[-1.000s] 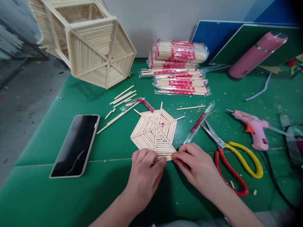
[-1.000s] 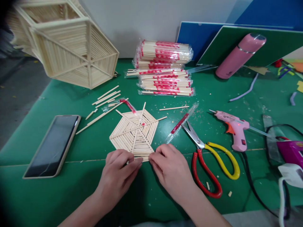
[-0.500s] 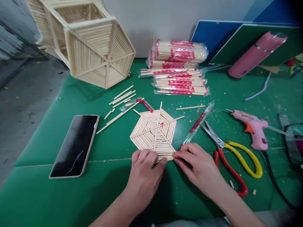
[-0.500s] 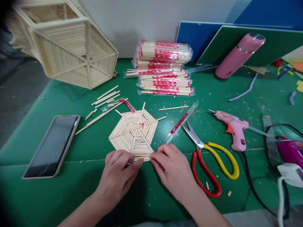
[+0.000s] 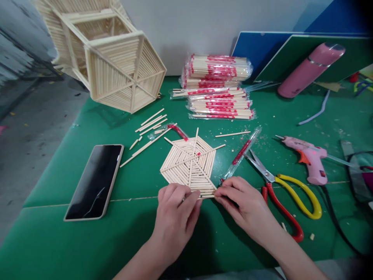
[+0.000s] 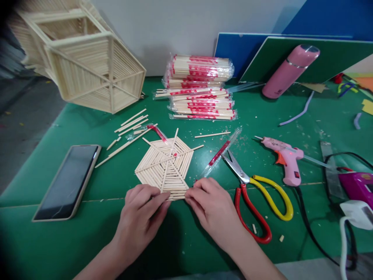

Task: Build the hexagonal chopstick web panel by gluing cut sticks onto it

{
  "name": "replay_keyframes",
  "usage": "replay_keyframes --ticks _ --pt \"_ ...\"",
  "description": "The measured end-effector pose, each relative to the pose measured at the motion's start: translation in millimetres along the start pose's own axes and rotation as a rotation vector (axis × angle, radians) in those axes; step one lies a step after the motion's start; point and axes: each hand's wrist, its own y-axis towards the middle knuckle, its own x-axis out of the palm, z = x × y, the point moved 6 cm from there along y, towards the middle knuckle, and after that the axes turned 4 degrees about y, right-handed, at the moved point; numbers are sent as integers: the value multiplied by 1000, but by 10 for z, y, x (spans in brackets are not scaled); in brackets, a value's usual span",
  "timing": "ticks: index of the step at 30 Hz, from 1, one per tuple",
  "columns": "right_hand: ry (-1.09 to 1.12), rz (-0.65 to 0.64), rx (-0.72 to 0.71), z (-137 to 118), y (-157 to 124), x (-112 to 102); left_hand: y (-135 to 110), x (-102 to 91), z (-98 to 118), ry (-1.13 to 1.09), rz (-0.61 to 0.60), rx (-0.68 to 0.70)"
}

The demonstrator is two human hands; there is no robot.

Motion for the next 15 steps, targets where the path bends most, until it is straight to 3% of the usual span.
replay_keyframes --ticks 5,10,13,15 --pt "92 -18 -25 -103 -52 -91 -19 -7 107 -163 -97 27" --pt "146 31 -44 -155 -133 -181 -21 -30 187 -359 -152 -38" --pt "116 178 62 41 -292 -333 -21 -33 220 -452 -155 -78" --pt "-23 372 186 268 -488 -515 -17 -30 230 -519 -138 -119"
